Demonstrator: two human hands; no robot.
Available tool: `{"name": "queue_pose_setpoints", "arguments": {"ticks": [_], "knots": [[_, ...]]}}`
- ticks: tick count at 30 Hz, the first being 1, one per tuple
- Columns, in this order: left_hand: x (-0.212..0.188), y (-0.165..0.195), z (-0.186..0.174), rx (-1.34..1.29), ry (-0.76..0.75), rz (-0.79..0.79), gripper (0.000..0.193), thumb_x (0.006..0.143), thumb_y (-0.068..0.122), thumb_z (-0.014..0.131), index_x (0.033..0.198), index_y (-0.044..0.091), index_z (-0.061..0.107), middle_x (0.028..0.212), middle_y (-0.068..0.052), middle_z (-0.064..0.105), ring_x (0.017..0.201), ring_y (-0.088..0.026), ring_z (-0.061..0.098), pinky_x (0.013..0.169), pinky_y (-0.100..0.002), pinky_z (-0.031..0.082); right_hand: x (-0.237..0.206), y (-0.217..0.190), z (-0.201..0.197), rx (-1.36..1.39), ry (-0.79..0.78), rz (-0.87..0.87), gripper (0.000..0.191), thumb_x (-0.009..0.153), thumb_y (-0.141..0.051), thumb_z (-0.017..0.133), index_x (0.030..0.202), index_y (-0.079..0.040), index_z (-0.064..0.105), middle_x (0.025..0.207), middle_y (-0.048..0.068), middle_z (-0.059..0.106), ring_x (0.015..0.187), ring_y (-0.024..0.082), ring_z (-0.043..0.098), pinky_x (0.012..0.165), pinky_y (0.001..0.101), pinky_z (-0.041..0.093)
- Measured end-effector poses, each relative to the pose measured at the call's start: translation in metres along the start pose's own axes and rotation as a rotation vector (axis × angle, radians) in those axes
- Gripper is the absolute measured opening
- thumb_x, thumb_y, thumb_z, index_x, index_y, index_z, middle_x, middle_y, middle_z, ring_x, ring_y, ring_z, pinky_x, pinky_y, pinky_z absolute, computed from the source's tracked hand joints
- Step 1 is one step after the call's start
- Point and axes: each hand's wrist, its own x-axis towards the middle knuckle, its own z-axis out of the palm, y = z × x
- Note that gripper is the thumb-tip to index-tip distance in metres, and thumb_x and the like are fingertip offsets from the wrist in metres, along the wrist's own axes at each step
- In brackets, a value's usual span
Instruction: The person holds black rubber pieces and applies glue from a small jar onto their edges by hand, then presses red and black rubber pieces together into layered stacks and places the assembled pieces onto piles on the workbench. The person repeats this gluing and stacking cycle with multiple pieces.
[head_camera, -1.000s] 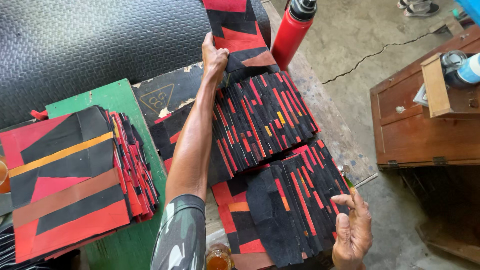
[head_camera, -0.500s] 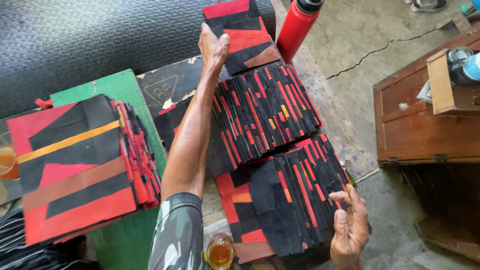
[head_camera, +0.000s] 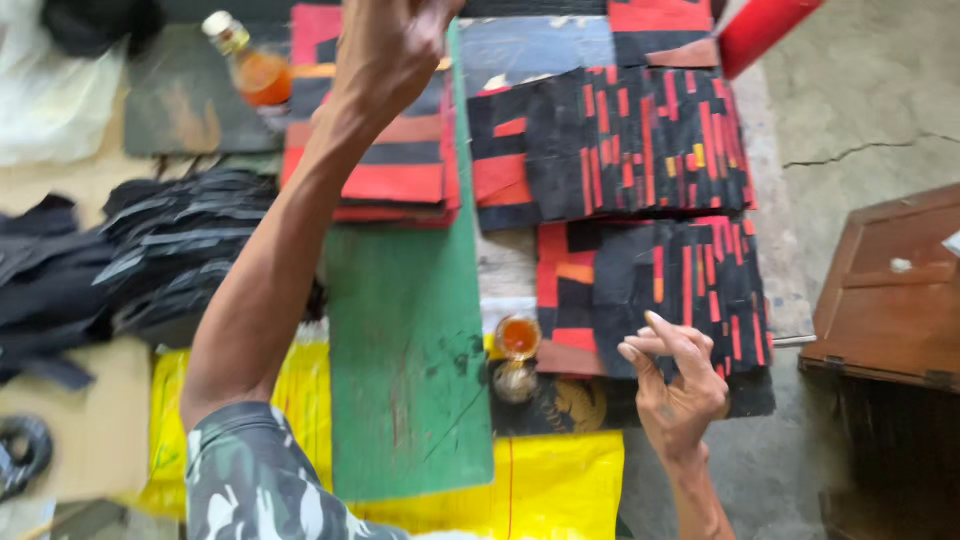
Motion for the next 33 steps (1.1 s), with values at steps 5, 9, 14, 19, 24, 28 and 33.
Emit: {"name": "queue_pose_setpoints", "arguments": {"ticks": [5, 9, 14, 19, 24, 28, 33], "knots": [[-0.131, 0.05, -0.101, -0.216, 0.009, -0.004, 0.02, 0.099, -0.002, 0.072, 0.119, -0.004, 0.066, 0.105, -0.019, 0.07, 0.097, -0.035, 0.07, 0.084, -0.042, 0.056, -0.001, -0.023, 0.016, -0.03, -0.231, -0.079, 0.036, 0.092, 0.0, 0.076, 0.127, -0.003, 0.068, 0.097, 0.004, 0.076, 0.097, 0.019, 0.068, 0.096, 0.0348, 0.048], [-0.228, 0.077, -0.132, -0.169, 0.081, -0.292, 0.019, 0.099, -0.001, 0.072, 0.117, -0.001, 0.067, 0.11, -0.017, 0.071, 0.102, -0.034, 0.07, 0.089, -0.042, 0.057, -0.001, -0.03, 0.031, -0.079, -0.377, -0.15, 0.036, 0.092, 0.001, 0.072, 0.128, -0.002, 0.068, 0.103, 0.007, 0.074, 0.105, 0.025, 0.066, 0.094, 0.0378, 0.046], [-0.322, 0.069, -0.129, 0.164, 0.11, -0.352, 0.025, 0.092, -0.005, 0.069, 0.117, -0.002, 0.068, 0.116, -0.018, 0.068, 0.109, -0.037, 0.064, 0.096, -0.045, 0.053, -0.001, -0.035, 0.041, -0.105, -0.464, -0.227, 0.035, 0.093, 0.0, 0.071, 0.127, -0.003, 0.067, 0.107, 0.009, 0.072, 0.11, 0.029, 0.064, 0.099, 0.0401, 0.046], [-0.37, 0.065, -0.112, 0.293, 0.05, -0.283, 0.036, 0.087, -0.006, 0.063, 0.123, -0.001, 0.065, 0.132, -0.017, 0.058, 0.121, -0.037, 0.056, 0.106, -0.049, 0.046, -0.007, -0.041, 0.043, -0.091, -0.47, -0.192, 0.037, 0.093, 0.0, 0.071, 0.13, -0.003, 0.067, 0.11, 0.008, 0.072, 0.111, 0.03, 0.063, 0.103, 0.0396, 0.047], [-0.372, 0.054, -0.104, 0.333, -0.014, -0.257, 0.058, 0.084, -0.007, 0.061, 0.141, 0.007, 0.064, 0.141, -0.021, 0.047, 0.126, -0.038, 0.05, 0.105, -0.049, 0.044, -0.009, -0.042, 0.042, -0.118, -0.482, -0.19, 0.039, 0.091, 0.002, 0.07, 0.13, -0.003, 0.067, 0.108, 0.007, 0.072, 0.109, 0.029, 0.063, 0.103, 0.0396, 0.047], [-0.37, 0.055, -0.105, 0.31, 0.011, -0.231, 0.049, 0.086, -0.005, 0.063, 0.134, 0.007, 0.064, 0.139, -0.02, 0.049, 0.126, -0.037, 0.051, 0.104, -0.048, 0.045, -0.008, -0.039, 0.04, -0.129, -0.485, -0.2, 0.041, 0.089, 0.004, 0.068, 0.13, -0.003, 0.067, 0.108, 0.008, 0.071, 0.109, 0.029, 0.063, 0.103, 0.0398, 0.046], [-0.373, 0.064, -0.116, 0.318, -0.186, -0.407, 0.028, 0.089, 0.004, 0.072, 0.115, 0.006, 0.064, 0.126, -0.012, 0.057, 0.111, -0.034, 0.058, 0.094, -0.048, 0.045, -0.001, -0.032, 0.046, -0.168, -0.527, -0.252, 0.045, 0.085, 0.009, 0.061, 0.128, -0.003, 0.068, 0.112, 0.01, 0.07, 0.113, 0.03, 0.062, 0.105, 0.0414, 0.046]]}}
